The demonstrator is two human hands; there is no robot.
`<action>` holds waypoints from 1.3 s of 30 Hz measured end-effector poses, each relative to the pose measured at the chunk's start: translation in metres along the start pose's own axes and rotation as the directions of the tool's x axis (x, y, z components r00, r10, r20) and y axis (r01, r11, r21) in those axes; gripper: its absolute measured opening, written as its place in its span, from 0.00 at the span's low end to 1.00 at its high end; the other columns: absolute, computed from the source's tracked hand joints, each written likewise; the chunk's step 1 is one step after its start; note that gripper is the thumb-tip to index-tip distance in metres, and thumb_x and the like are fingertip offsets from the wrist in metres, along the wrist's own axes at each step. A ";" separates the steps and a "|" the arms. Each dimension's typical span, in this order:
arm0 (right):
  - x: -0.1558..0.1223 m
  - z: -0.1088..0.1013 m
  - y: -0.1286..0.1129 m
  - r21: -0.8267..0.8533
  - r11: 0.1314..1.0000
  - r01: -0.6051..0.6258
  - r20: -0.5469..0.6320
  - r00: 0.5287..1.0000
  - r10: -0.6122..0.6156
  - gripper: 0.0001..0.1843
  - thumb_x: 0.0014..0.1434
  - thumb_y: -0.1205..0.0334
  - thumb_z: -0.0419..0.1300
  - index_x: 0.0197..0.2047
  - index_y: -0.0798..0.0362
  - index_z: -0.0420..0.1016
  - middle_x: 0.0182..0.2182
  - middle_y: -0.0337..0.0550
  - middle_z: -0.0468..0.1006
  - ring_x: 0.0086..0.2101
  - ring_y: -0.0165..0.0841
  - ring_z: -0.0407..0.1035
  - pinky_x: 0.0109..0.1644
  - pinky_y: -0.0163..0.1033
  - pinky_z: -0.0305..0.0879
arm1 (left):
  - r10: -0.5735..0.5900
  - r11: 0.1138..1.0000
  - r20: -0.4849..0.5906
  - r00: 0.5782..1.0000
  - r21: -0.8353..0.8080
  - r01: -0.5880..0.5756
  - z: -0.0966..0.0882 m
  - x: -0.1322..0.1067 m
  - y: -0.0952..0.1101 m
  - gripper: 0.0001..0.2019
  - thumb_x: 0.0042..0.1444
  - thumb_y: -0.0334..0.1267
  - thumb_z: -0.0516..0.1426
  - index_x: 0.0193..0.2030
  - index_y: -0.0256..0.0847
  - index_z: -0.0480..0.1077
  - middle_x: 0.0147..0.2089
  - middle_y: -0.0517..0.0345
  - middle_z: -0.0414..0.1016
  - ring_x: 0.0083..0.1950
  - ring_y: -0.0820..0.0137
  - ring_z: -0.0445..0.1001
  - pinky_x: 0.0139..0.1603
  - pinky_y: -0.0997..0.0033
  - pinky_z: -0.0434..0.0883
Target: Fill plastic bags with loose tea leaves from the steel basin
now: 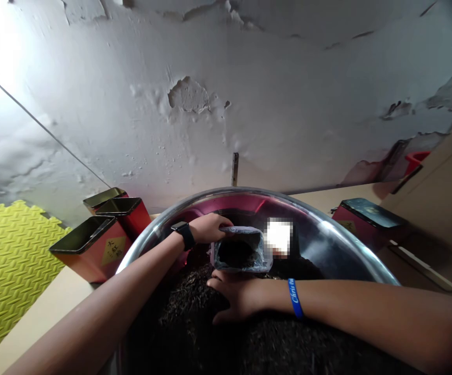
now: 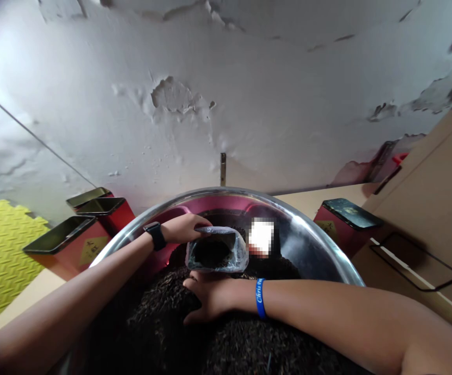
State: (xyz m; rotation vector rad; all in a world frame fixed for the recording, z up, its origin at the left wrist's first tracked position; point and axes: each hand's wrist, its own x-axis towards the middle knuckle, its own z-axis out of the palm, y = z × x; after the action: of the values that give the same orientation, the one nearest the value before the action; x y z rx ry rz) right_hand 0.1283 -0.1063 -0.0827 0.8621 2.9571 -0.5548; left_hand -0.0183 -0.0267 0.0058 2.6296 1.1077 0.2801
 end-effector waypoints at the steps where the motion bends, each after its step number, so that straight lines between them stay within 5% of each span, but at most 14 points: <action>1: 0.000 0.000 -0.003 -0.027 0.999 0.027 -0.005 1.000 -0.027 0.43 0.44 0.36 0.52 0.55 0.58 0.57 0.49 0.57 0.61 0.47 0.48 0.58 0.48 0.52 0.57 | -0.007 1.000 -0.002 1.000 0.002 0.007 0.000 0.000 0.000 0.15 0.50 0.37 0.51 0.45 0.44 0.71 0.40 0.59 0.74 0.37 0.71 0.70 0.37 0.77 0.63; 11: 0.003 0.003 -0.018 -0.083 0.983 0.164 0.131 0.980 -0.152 0.32 0.47 0.39 0.50 0.46 0.55 0.67 0.36 0.48 0.71 0.29 0.34 0.66 0.27 0.37 0.59 | -0.039 0.999 0.009 0.999 -0.019 0.039 -0.001 -0.001 0.003 0.14 0.52 0.40 0.51 0.44 0.45 0.71 0.38 0.60 0.75 0.35 0.72 0.70 0.34 0.78 0.63; 19: 0.001 -0.033 -0.026 0.024 0.958 0.285 0.383 0.883 -0.272 0.30 0.49 0.41 0.51 0.46 0.56 0.69 0.38 0.47 0.73 0.33 0.33 0.66 0.34 0.35 0.61 | -0.017 0.999 0.005 1.000 -0.039 0.017 0.001 -0.001 0.000 0.13 0.53 0.41 0.50 0.42 0.45 0.72 0.37 0.60 0.75 0.35 0.72 0.70 0.33 0.78 0.62; 32: -0.007 -0.056 -0.029 0.033 0.980 0.195 0.561 0.808 -0.180 0.23 0.47 0.44 0.54 0.39 0.52 0.73 0.30 0.39 0.75 0.27 0.30 0.65 0.29 0.33 0.58 | -0.006 0.999 0.008 1.000 -0.050 0.006 0.002 0.001 -0.002 0.13 0.53 0.43 0.51 0.42 0.45 0.71 0.37 0.61 0.75 0.35 0.72 0.70 0.33 0.78 0.62; 39: -0.019 -0.070 -0.028 -0.175 0.960 0.219 0.520 0.848 -0.099 0.24 0.48 0.53 0.57 0.47 0.56 0.70 0.31 0.45 0.75 0.27 0.32 0.65 0.25 0.35 0.52 | -0.009 0.998 0.012 1.000 -0.063 0.010 0.002 0.001 -0.003 0.13 0.53 0.42 0.51 0.41 0.44 0.72 0.37 0.60 0.75 0.35 0.72 0.70 0.34 0.79 0.62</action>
State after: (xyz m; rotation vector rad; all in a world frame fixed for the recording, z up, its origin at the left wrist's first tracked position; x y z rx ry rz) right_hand 0.1356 -0.1141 -0.0055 0.3688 2.5422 -0.3599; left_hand -0.0190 -0.0243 0.0028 2.5672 1.0889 0.2919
